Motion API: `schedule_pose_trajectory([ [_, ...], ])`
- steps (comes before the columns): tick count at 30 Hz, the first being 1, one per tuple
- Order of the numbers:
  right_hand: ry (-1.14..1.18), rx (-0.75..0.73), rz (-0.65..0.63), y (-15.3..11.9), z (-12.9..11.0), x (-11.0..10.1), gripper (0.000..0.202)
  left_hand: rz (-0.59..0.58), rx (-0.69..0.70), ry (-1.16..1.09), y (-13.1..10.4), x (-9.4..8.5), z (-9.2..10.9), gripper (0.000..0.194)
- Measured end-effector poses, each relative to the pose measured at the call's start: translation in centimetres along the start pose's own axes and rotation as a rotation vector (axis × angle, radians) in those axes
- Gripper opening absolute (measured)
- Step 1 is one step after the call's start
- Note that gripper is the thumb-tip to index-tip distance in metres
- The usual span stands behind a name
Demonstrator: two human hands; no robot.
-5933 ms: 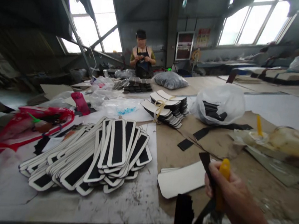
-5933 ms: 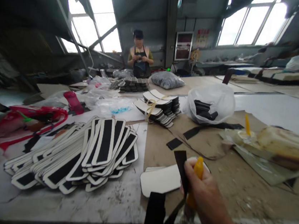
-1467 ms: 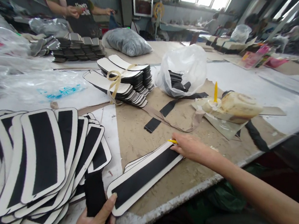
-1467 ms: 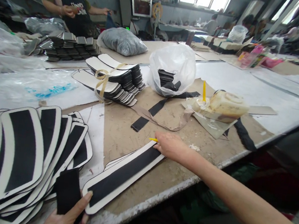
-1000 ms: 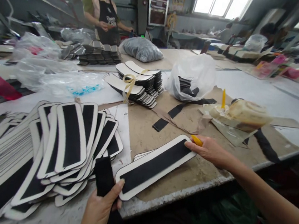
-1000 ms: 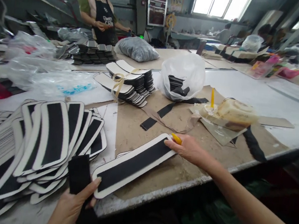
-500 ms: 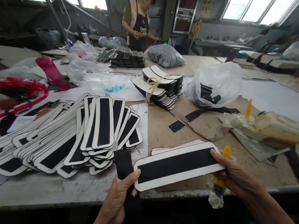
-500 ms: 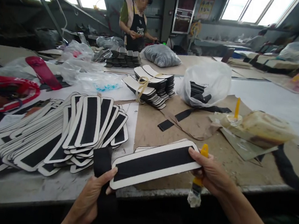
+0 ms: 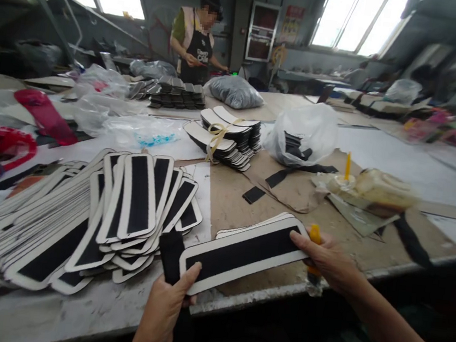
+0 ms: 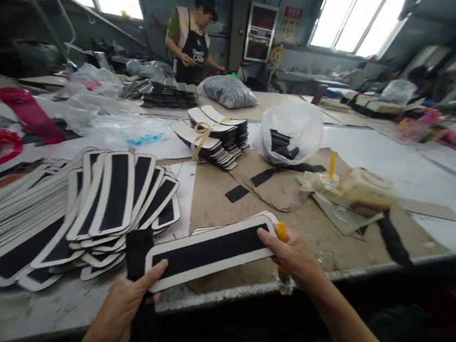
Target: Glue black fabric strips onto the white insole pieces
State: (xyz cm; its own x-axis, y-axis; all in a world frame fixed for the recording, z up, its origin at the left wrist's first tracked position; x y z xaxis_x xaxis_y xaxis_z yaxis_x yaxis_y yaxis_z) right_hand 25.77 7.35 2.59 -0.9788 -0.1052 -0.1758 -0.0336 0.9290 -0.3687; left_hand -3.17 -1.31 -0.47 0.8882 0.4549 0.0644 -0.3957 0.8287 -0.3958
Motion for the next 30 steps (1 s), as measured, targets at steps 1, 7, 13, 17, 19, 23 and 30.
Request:
schedule_pose_trajectory([
  [1, -0.008, -0.009, -0.021, 0.0, -0.1, 0.1, 0.043, 0.006, -0.005, 0.024, 0.1, -0.1, 0.0, 0.042],
  [7, 0.015, -0.014, -0.045, 0.3, -0.3, 0.2, 0.042, -0.017, 0.01, 0.08, 0.2, 0.1, 0.7, 0.042],
  [13, 0.336, 0.079, -0.06, 0.1, -0.1, 1.1, 0.038, -0.114, 0.023, -0.086, -0.3, 0.8, 1.2, 0.038],
  [17, 0.423, 0.152, -0.089, 0.3, -0.1, 1.8, 0.037, -0.174, -0.04, -0.232, 0.3, 0.7, 0.7, 0.033],
  [19, 0.397, 0.155, -0.08, 0.6, -0.1, 2.0, 0.037, -0.198, -0.03, -0.241, 0.5, 0.4, 0.6, 0.03],
  [23, 0.251, 0.155, -0.064, 1.6, -0.5, 2.8, 0.038, -0.158, 0.019, -0.21, 0.8, -0.9, 0.6, 0.029],
  [30, 0.208, 0.069, -0.243, 4.1, -5.3, 7.7, 0.045, 0.097, 0.032, -0.216, 2.0, -5.2, 4.0, 0.033],
])
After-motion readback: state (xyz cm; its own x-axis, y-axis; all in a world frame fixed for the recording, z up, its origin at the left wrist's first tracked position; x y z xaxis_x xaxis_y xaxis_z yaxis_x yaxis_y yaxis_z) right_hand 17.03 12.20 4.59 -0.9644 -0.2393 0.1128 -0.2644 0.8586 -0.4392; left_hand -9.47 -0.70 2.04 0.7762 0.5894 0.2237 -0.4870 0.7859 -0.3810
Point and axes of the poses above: each hand's wrist, its own y-axis towards the middle knuckle, its own x-axis out of the palm, z = x × y, the point moved 4 cm from there along y, towards the middle knuckle, and after that the axes turned 4 degrees about x, right-handed, at the moved point
